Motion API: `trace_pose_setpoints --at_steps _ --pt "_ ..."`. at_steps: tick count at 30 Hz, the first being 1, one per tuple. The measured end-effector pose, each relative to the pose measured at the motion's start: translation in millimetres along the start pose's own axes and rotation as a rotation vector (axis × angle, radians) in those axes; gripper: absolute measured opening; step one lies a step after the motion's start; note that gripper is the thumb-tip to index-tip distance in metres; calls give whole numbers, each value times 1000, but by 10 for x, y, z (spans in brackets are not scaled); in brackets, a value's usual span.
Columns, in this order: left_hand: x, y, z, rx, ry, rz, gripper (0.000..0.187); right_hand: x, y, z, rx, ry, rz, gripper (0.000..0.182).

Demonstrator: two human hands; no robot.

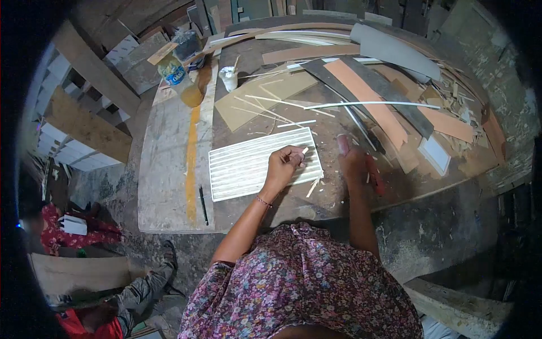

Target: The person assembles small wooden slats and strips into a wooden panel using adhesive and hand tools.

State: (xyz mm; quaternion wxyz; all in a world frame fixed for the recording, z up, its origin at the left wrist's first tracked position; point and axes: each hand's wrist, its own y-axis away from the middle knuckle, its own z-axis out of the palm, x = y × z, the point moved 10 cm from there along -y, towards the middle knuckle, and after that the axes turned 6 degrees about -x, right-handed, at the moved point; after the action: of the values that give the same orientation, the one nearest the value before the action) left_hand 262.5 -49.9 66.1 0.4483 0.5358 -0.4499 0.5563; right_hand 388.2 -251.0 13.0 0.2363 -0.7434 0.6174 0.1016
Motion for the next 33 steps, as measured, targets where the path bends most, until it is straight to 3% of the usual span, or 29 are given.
trace_pose_setpoints --at_steps 3,8,11,20,30,33 --pt "67 26 -99 2 34 -8 12 -268 82 -64 -1 62 -72 31" --pt "205 -8 -333 104 -2 6 13 -861 130 -401 -185 -355 -150 42" --pt "279 -70 -424 104 -61 -23 12 -1337 232 -248 -459 -889 -152 39" --pt "326 -154 -506 67 -128 -94 9 -2000 222 -415 -491 -772 -336 32" --pt "189 -196 -426 70 -97 -128 9 -1927 216 -371 -480 -643 -341 30" --pt "239 -224 -615 138 17 -114 9 -1870 333 -386 -461 -756 -369 30"
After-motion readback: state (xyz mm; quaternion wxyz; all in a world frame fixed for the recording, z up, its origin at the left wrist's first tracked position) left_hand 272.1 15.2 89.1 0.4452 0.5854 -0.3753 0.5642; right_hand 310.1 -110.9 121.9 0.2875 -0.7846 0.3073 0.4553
